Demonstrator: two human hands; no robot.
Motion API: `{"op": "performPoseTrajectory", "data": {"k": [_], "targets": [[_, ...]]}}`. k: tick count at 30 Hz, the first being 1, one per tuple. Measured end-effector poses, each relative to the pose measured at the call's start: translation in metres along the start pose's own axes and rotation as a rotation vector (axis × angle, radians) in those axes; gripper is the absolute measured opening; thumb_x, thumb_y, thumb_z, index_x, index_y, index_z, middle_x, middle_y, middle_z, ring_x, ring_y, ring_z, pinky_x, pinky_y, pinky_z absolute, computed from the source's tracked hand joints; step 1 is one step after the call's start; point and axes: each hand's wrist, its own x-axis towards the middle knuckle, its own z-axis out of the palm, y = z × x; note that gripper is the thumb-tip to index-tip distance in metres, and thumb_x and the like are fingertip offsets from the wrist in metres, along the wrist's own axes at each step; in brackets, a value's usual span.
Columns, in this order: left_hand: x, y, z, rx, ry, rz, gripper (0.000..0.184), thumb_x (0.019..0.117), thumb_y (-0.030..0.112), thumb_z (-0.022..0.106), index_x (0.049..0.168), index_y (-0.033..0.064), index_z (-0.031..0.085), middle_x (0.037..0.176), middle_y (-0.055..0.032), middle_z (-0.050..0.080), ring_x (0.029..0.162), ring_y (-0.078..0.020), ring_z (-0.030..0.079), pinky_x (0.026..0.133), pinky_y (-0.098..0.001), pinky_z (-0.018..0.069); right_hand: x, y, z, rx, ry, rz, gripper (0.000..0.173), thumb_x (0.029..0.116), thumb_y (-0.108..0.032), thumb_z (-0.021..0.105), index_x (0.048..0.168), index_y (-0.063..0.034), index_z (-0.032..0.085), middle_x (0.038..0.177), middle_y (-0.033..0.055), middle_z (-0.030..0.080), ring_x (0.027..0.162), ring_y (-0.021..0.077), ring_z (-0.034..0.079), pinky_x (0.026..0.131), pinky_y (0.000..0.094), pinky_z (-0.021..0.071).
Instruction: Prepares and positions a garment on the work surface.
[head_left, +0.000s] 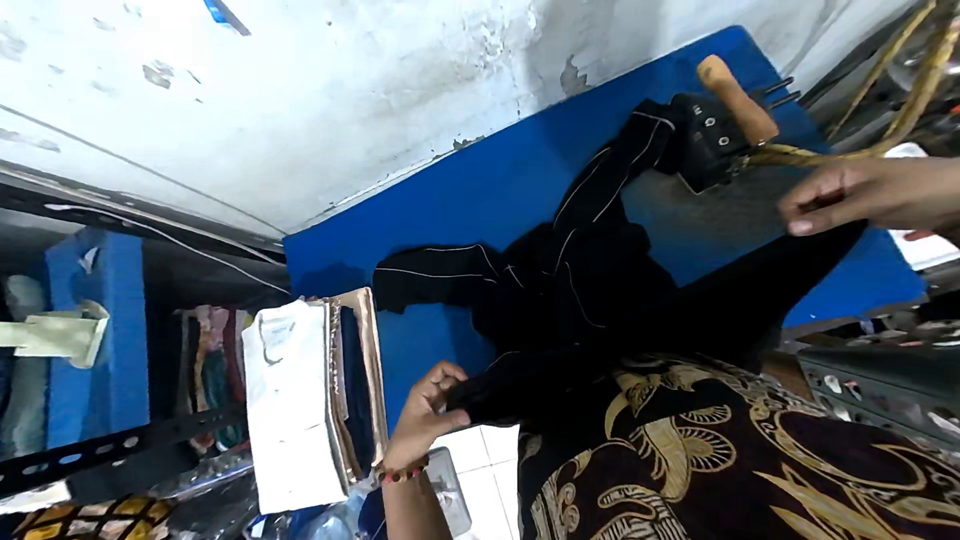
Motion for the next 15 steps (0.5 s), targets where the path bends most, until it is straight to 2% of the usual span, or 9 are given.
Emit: {"op": "performPoseTrajectory", "data": {"k": [3, 5, 6, 8, 9, 11, 12, 14, 15], "targets": [[-0.001, 0.005, 0.005, 0.267, 0.176, -0.019, 0.036, 0.071, -0.002, 0.08, 0.101, 0.008, 0.063, 0.086, 0.0114, 0.071, 0.079, 0.0024, 0.068, 0.074, -0.0193, 0.0584, -0.012, -0.009, -0.004, -0.01, 0.05, 0.021, 0.028, 0.092, -0.014, 0.059, 0.066, -0.0213, 0.065, 0.059, -0.0114, 0.061, 0.054, -0.0042, 0.055, 0.051, 0.0129, 0.0455], [0.001, 0.001, 0.004, 0.45, 0.352, 0.045, 0.035, 0.0691, -0.007, 0.073, 0.101, -0.0007, 0.062, 0.09, 0.0063, 0.068, 0.081, 0.0031, 0.066, 0.074, -0.0177, 0.057, -0.018, -0.015, -0.008, -0.049, 0.043, 0.03, 0.025, 0.0917, -0.008, 0.056, 0.071, -0.0185, 0.067, 0.062, -0.0099, 0.062, 0.058, -0.0031, 0.057, 0.054, 0.0134, 0.0472], [0.002, -0.001, 0.002, 0.566, 0.429, 0.091, 0.034, 0.0688, -0.006, 0.07, 0.101, -0.0047, 0.062, 0.094, 0.0003, 0.068, 0.083, 0.0008, 0.065, 0.074, -0.0182, 0.0562, -0.02, -0.017, -0.012, -0.072, 0.023, 0.028, 0.024, 0.091, -0.005, 0.056, 0.075, -0.0161, 0.068, 0.065, -0.0081, 0.064, 0.061, -0.0016, 0.059, 0.057, 0.0143, 0.0488], [0.004, -0.004, 0.001, 0.867, 0.552, 0.194, 0.024, 0.0736, -0.002, 0.07, 0.096, -0.0083, 0.066, 0.096, -0.0148, 0.069, 0.085, -0.0139, 0.068, 0.073, -0.028, 0.0571, -0.023, -0.018, -0.017, -0.093, -0.01, 0.01, 0.022, 0.0911, -0.002, 0.056, 0.081, -0.0144, 0.071, 0.071, -0.0062, 0.068, 0.065, -0.0002, 0.063, 0.061, 0.0153, 0.052], [0.006, -0.006, 0.002, 1.001, 0.593, 0.249, 0.02, 0.0755, -0.003, 0.069, 0.095, -0.0091, 0.069, 0.097, -0.0219, 0.068, 0.086, -0.0256, 0.069, 0.073, -0.0371, 0.0583, -0.024, -0.017, -0.018, -0.101, -0.019, -0.011, 0.021, 0.0925, -0.003, 0.056, 0.084, -0.0146, 0.072, 0.074, -0.0061, 0.069, 0.067, 0.0002, 0.063, 0.062, 0.016, 0.0528], [0.007, -0.011, 0.003, 1.148, 0.637, 0.326, 0.018, 0.0785, -0.007, 0.067, 0.096, -0.0076, 0.072, 0.101, -0.0266, 0.07, 0.091, -0.0367, 0.071, 0.076, -0.0451, 0.0595, -0.024, -0.013, -0.025, -0.153, -0.019, -0.063, 0.016, 0.0985, -0.014, 0.058, 0.092, -0.0197, 0.072, 0.079, -0.0104, 0.068, 0.071, -0.0035, 0.063, 0.064, 0.0135, 0.053], [0.006, -0.012, 0.003, 1.156, 0.652, 0.351, 0.019, 0.0788, -0.009, 0.066, 0.097, -0.0069, 0.074, 0.101, -0.0257, 0.071, 0.091, -0.0357, 0.072, 0.077, -0.0432, 0.0599, -0.025, -0.016, -0.023, -0.175, 0.034, -0.044, 0.016, 0.1005, -0.013, 0.056, 0.092, -0.0185, 0.069, 0.079, -0.0099, 0.066, 0.072, -0.0034, 0.061, 0.065, 0.0136, 0.052], [0.004, -0.014, 0.002, 1.08, 0.675, 0.383, 0.021, 0.0789, -0.011, 0.065, 0.097, -0.0071, 0.075, 0.098, -0.0231, 0.074, 0.089, -0.0297, 0.074, 0.077, -0.0367, 0.06, -0.026, -0.031, 0.002, -0.21, 0.343, 0.129, 0.02, 0.0975, 0.011, 0.048, 0.084, -0.0004, 0.058, 0.073, 0.0029, 0.057, 0.069, 0.0049, 0.056, 0.068, 0.0173, 0.0467], [0.003, -0.014, 0.001, 1.02, 0.686, 0.398, 0.019, 0.0805, -0.011, 0.064, 0.096, -0.0074, 0.075, 0.096, -0.0214, 0.075, 0.087, -0.0251, 0.074, 0.078, -0.0324, 0.0594, -0.024, -0.031, 0.015, -0.223, 0.479, 0.218, 0.018, 0.0973, 0.015, 0.045, 0.086, 0.0053, 0.055, 0.076, 0.0069, 0.056, 0.072, 0.0068, 0.054, 0.072, 0.0169, 0.0452]]}}
